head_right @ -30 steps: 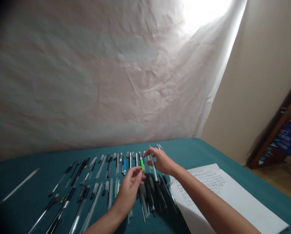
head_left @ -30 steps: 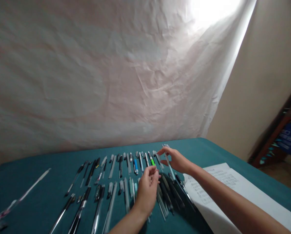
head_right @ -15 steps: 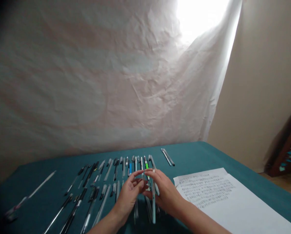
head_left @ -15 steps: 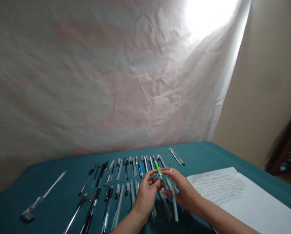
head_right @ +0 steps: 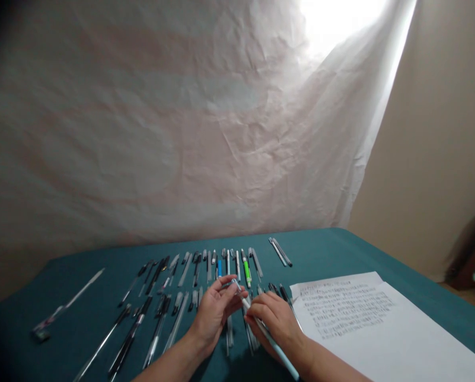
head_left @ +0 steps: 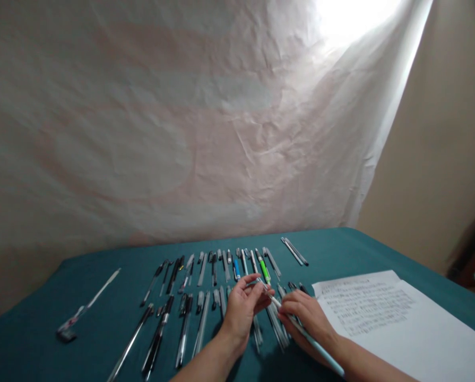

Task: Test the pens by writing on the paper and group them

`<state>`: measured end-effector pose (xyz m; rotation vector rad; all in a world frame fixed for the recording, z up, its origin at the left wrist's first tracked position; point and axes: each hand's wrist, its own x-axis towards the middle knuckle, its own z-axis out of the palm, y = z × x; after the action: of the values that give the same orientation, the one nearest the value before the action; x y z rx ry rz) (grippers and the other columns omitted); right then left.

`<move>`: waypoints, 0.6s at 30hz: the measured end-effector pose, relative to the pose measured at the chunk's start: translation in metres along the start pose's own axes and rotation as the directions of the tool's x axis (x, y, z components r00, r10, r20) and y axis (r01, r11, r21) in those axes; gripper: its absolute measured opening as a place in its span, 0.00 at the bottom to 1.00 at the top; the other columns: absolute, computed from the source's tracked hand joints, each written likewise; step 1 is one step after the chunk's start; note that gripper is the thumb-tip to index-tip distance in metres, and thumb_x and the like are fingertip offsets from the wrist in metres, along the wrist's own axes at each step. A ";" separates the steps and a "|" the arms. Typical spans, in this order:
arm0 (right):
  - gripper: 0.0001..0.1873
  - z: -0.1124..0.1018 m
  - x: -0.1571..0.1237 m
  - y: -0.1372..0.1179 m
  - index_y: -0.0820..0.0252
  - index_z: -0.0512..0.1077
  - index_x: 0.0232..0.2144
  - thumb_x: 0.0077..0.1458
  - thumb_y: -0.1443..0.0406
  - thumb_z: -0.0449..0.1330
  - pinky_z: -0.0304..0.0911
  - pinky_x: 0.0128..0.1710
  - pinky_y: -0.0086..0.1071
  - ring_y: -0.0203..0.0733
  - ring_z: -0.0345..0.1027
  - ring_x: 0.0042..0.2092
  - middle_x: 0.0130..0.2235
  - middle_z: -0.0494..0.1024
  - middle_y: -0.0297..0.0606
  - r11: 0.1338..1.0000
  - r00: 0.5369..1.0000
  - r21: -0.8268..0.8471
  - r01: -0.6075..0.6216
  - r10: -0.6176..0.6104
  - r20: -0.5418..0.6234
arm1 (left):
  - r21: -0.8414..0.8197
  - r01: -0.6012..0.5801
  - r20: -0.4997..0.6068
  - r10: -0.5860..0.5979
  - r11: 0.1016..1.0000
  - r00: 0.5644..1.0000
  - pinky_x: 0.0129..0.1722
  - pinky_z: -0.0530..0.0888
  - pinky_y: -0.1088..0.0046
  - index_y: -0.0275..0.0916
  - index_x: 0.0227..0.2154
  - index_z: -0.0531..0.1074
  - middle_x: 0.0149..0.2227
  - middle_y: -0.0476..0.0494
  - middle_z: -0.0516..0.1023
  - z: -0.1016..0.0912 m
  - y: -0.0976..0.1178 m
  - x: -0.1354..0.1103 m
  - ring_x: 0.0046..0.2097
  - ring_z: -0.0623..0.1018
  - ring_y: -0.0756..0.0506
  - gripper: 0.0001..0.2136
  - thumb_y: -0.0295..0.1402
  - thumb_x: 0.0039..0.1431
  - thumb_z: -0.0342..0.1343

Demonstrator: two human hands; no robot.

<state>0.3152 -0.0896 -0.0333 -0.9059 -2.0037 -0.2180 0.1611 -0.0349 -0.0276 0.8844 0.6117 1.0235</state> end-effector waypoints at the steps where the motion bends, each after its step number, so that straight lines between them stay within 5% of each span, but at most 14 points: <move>1: 0.09 0.000 0.000 0.000 0.58 0.62 0.36 0.51 0.73 0.55 0.59 0.30 0.29 0.35 0.63 0.30 0.31 0.71 0.36 1.000 1.000 -0.009 0.013 -0.013 0.001 | -0.009 0.002 0.001 -0.002 1.000 1.000 0.39 0.73 0.69 0.35 0.42 0.64 0.34 0.39 0.78 0.000 0.000 0.000 0.37 0.79 0.44 0.16 0.33 0.53 0.60; 9: 0.10 0.000 -0.001 0.001 0.59 0.64 0.35 0.50 0.74 0.57 0.60 0.29 0.29 0.35 0.65 0.29 0.29 0.72 0.36 0.999 1.000 -0.047 0.008 -0.009 -0.019 | -0.051 0.029 -0.021 -0.030 0.998 0.999 0.39 0.73 0.70 0.35 0.41 0.64 0.34 0.39 0.78 0.002 0.002 0.000 0.37 0.79 0.45 0.15 0.32 0.52 0.60; 18: 0.11 0.001 -0.004 0.004 0.59 0.68 0.39 0.51 0.72 0.58 0.64 0.32 0.26 0.35 0.71 0.33 0.33 0.77 0.38 0.988 0.995 -0.133 0.084 -0.090 -0.046 | -0.017 0.006 0.078 -0.005 1.000 0.997 0.35 0.72 0.70 0.34 0.38 0.64 0.32 0.40 0.78 0.007 -0.004 -0.008 0.36 0.79 0.43 0.14 0.34 0.53 0.59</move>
<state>0.3190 -0.0883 -0.0377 -0.8859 -2.0006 -0.4221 0.1645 -0.0456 -0.0270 0.9028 0.5388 0.9831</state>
